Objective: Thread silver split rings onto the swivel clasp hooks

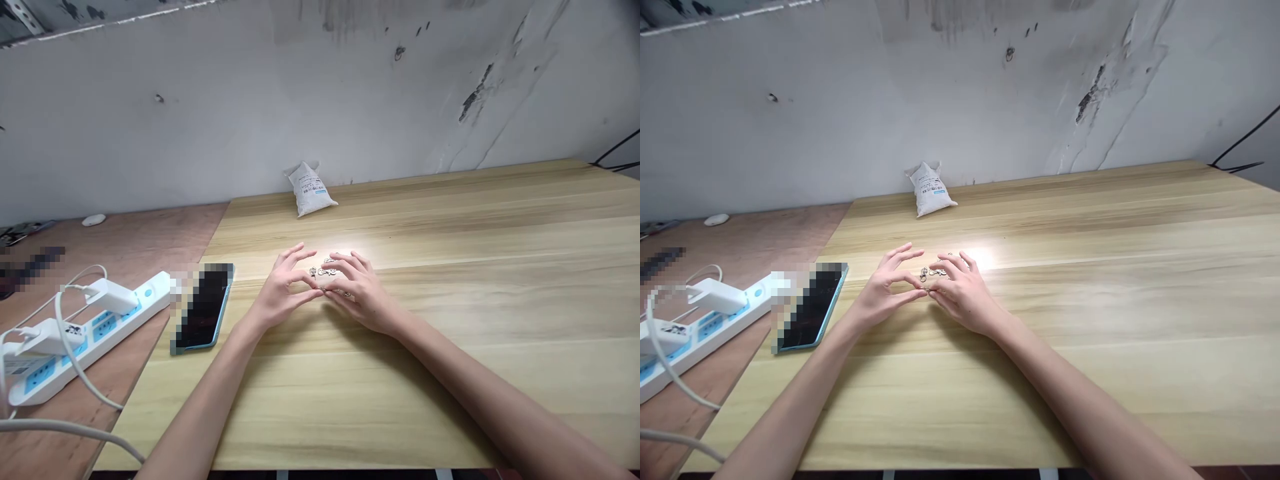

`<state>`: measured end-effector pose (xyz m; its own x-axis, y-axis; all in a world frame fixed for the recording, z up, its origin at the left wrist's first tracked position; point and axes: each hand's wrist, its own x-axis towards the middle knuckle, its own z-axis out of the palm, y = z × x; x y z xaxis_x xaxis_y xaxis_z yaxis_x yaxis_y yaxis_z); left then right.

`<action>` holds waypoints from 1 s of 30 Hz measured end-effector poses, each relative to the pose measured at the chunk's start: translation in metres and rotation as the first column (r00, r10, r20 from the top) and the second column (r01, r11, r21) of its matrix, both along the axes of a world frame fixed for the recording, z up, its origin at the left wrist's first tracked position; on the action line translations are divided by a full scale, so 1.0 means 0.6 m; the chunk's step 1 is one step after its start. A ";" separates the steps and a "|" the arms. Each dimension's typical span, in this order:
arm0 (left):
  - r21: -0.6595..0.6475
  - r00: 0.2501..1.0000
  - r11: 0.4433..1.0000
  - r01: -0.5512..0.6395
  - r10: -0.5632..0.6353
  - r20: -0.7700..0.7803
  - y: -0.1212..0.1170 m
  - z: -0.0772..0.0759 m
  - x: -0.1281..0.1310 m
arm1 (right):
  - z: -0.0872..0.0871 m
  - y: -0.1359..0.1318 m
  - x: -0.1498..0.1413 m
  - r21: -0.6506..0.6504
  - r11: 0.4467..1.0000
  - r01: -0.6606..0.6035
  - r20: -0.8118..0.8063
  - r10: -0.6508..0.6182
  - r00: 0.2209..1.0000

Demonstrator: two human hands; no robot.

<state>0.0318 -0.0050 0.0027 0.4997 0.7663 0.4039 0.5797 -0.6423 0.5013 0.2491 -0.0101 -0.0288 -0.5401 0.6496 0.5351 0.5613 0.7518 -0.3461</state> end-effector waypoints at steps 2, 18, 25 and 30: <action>0.038 0.998 0.999 0.001 0.002 -0.064 0.001 0.003 -0.003 | 0.004 0.000 0.003 -0.039 0.999 -0.006 -0.005 0.006 1.000; 0.248 0.903 0.959 -0.135 0.222 -0.367 -0.005 0.019 -0.027 | 0.002 0.010 0.013 -0.143 0.989 0.047 -0.081 -0.059 0.995; 0.152 0.583 0.685 -0.713 0.698 -0.415 -0.083 0.039 -0.208 | -0.001 0.017 0.018 -0.130 0.988 0.083 -0.050 -0.090 0.995; -0.244 0.526 0.466 -0.850 0.759 -0.383 -0.138 0.020 -0.257 | -0.002 0.015 0.013 -0.123 0.990 0.061 -0.024 -0.065 0.998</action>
